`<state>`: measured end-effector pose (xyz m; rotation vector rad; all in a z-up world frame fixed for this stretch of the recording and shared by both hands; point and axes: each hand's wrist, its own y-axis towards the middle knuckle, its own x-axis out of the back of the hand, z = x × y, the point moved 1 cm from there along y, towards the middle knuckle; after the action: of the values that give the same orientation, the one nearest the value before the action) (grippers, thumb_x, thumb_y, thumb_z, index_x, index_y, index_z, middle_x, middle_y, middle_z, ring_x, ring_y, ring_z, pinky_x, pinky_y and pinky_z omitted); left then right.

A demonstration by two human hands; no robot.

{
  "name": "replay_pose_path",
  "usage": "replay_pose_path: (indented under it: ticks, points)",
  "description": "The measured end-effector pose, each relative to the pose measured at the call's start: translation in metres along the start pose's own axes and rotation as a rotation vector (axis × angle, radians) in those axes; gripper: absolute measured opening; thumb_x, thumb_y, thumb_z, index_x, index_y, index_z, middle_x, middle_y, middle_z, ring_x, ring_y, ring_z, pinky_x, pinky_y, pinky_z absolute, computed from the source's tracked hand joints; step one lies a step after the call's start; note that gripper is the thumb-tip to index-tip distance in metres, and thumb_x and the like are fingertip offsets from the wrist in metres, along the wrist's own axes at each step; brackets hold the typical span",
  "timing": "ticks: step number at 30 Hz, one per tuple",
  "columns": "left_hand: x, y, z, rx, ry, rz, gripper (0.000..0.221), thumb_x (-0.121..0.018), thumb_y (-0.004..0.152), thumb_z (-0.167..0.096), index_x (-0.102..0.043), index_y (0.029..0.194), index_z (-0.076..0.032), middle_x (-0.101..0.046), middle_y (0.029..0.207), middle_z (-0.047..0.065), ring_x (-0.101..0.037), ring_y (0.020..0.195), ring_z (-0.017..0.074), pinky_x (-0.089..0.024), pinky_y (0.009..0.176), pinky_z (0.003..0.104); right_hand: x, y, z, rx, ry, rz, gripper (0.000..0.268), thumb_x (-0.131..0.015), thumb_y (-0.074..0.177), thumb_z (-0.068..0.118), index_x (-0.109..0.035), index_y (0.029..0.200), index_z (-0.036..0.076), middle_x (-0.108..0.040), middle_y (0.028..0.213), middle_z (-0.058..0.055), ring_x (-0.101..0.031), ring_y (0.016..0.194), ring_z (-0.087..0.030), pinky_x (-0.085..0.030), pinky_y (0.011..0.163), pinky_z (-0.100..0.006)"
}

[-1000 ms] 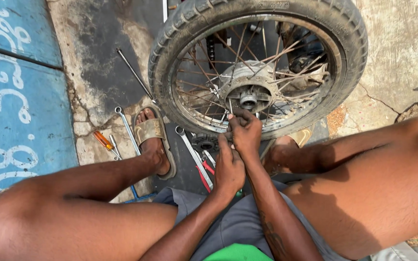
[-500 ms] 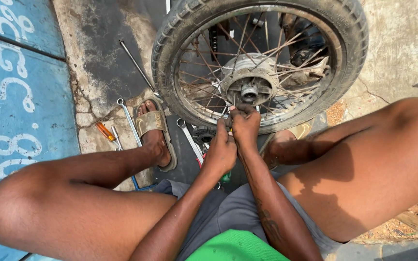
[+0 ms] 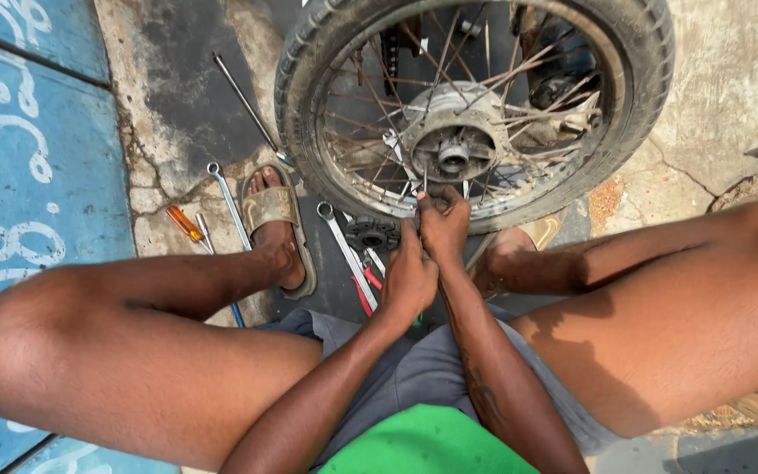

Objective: Repairing a motorcycle wheel hub and spokes using a screwdriver while seated on the ground.

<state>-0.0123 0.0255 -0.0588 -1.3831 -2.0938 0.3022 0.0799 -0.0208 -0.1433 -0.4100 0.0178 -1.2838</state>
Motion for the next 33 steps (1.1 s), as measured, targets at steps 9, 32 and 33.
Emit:
replay_pose_path:
  ticks: [9, 32, 33]
  points:
    - [-0.004, -0.003, -0.005, -0.021, -0.041, -0.075, 0.063, -0.048, 0.092, -0.005, -0.024, 0.149, 0.008, -0.068, 0.096, 0.034, -0.070, 0.091, 0.0492, -0.052, 0.077, 0.057, 0.000, 0.005, 0.009, -0.111, 0.176, 0.058, 0.018, -0.074, 0.091, 0.007, -0.069, 0.100, -0.007, -0.069, 0.069, -0.007, -0.058, 0.056, -0.011, -0.043, 0.050, -0.027]
    - [0.042, 0.011, -0.053, 0.145, -0.159, 0.128, 0.056, -0.047, 0.089, -0.008, -0.027, 0.141, 0.001, -0.068, 0.095, 0.029, -0.073, 0.085, 0.0422, -0.054, 0.073, 0.053, -0.007, 0.006, 0.036, -0.307, 0.344, -0.005, 0.011, -0.072, 0.091, 0.005, -0.071, 0.095, -0.005, -0.066, 0.073, -0.008, -0.059, 0.059, -0.011, -0.048, 0.053, -0.026]
    - [0.042, 0.013, -0.055, 0.195, -0.128, 0.149, 0.054, -0.046, 0.089, -0.009, -0.030, 0.139, -0.001, -0.069, 0.093, 0.030, -0.074, 0.083, 0.0440, -0.054, 0.072, 0.054, -0.007, 0.008, 0.036, -0.347, 0.385, -0.027, 0.011, -0.073, 0.090, 0.004, -0.069, 0.093, -0.005, -0.065, 0.073, -0.007, -0.058, 0.058, -0.012, -0.047, 0.051, -0.026]
